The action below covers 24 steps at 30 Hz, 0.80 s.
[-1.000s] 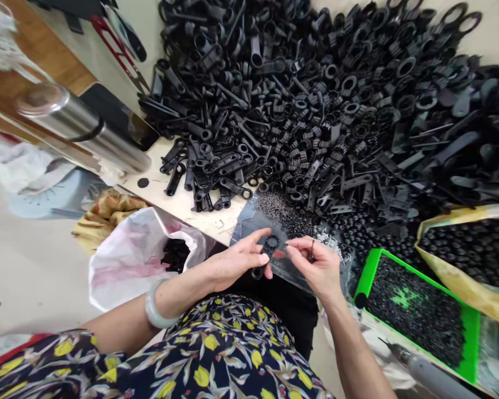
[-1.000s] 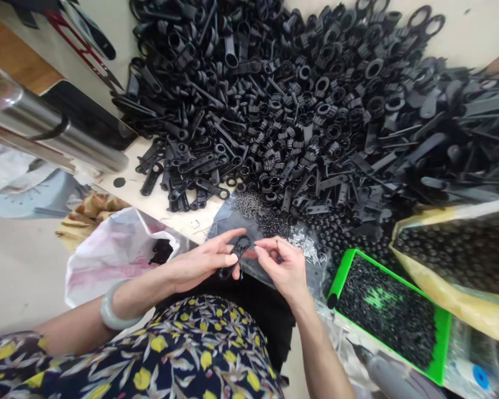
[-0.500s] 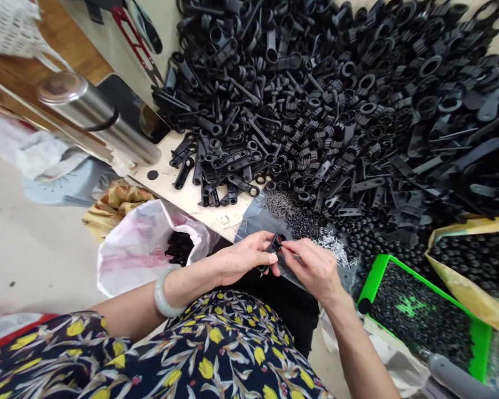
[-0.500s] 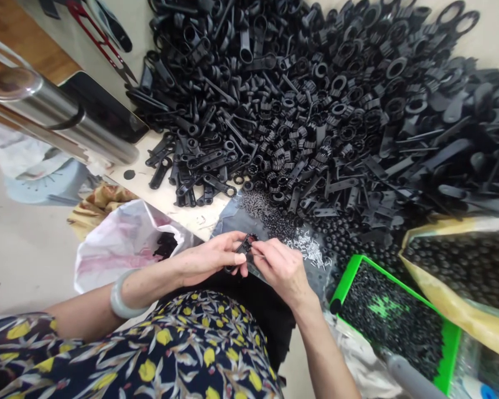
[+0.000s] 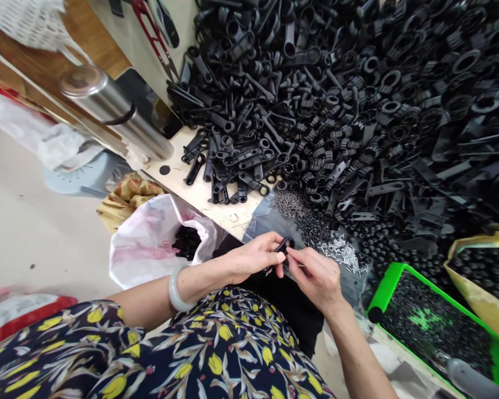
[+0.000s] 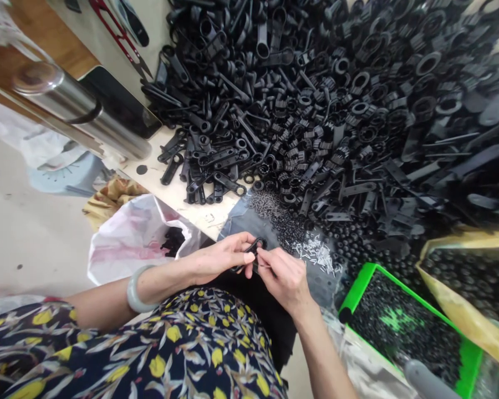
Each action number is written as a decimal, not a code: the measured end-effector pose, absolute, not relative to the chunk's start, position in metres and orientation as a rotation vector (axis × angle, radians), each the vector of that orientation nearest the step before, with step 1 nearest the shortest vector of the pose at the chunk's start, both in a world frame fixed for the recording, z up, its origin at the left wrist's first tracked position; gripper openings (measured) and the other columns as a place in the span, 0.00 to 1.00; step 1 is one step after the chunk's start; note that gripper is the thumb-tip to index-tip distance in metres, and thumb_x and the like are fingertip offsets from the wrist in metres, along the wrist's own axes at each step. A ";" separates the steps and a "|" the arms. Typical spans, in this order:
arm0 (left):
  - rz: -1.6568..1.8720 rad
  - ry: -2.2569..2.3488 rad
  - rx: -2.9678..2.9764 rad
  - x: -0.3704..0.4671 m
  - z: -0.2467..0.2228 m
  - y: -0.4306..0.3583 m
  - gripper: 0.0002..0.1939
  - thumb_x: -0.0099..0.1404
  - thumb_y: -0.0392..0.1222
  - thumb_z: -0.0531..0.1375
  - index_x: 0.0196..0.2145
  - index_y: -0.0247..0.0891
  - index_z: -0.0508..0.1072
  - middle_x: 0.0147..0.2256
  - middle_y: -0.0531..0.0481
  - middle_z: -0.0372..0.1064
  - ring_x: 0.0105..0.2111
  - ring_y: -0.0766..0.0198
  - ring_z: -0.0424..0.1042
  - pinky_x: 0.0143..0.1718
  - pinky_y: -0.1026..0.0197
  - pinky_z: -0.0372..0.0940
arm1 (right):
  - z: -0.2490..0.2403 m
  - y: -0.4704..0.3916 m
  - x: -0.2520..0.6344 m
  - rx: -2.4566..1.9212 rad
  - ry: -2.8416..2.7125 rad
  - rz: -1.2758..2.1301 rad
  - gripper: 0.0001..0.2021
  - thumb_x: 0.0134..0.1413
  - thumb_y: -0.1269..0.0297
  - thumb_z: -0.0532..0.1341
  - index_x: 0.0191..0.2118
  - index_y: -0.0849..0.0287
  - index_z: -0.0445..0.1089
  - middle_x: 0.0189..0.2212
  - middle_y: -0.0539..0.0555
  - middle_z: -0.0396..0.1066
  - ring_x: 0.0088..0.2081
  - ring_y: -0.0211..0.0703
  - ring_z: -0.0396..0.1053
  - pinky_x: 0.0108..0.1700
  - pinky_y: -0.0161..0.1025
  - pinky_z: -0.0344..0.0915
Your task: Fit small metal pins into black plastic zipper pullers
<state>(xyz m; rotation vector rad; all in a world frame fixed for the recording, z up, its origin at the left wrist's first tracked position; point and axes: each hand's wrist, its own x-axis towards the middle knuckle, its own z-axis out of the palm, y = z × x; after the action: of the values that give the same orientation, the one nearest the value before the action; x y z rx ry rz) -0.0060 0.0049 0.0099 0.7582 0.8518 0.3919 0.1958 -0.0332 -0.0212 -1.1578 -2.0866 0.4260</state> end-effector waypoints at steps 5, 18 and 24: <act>0.387 0.906 0.931 -0.005 0.002 0.001 0.12 0.68 0.47 0.59 0.43 0.40 0.63 0.23 0.57 0.67 0.24 0.66 0.64 0.30 0.62 0.55 | -0.019 -0.033 0.191 -1.215 -2.043 0.480 0.07 0.63 0.76 0.62 0.41 0.57 0.73 0.27 0.48 0.70 0.25 0.33 0.66 0.28 0.33 0.60; 0.332 1.002 1.286 -0.010 0.000 0.005 0.07 0.71 0.43 0.54 0.44 0.40 0.65 0.21 0.59 0.67 0.22 0.67 0.65 0.26 0.66 0.57 | -0.011 -0.030 0.196 -1.318 -2.114 0.707 0.05 0.69 0.69 0.60 0.42 0.57 0.74 0.31 0.49 0.71 0.29 0.35 0.68 0.32 0.33 0.61; 0.348 1.007 1.195 -0.009 -0.001 0.003 0.07 0.70 0.44 0.55 0.43 0.40 0.65 0.31 0.54 0.75 0.19 0.71 0.63 0.22 0.66 0.58 | 0.003 -0.023 0.194 -1.423 -2.107 0.905 0.08 0.71 0.66 0.58 0.41 0.56 0.74 0.32 0.50 0.73 0.30 0.36 0.70 0.34 0.33 0.64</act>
<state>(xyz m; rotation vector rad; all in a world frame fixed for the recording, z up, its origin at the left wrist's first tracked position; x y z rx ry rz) -0.0089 0.0032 -0.0005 1.1952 1.0072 0.3482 0.1941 -0.0227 0.0029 -1.4232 -2.1068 0.9046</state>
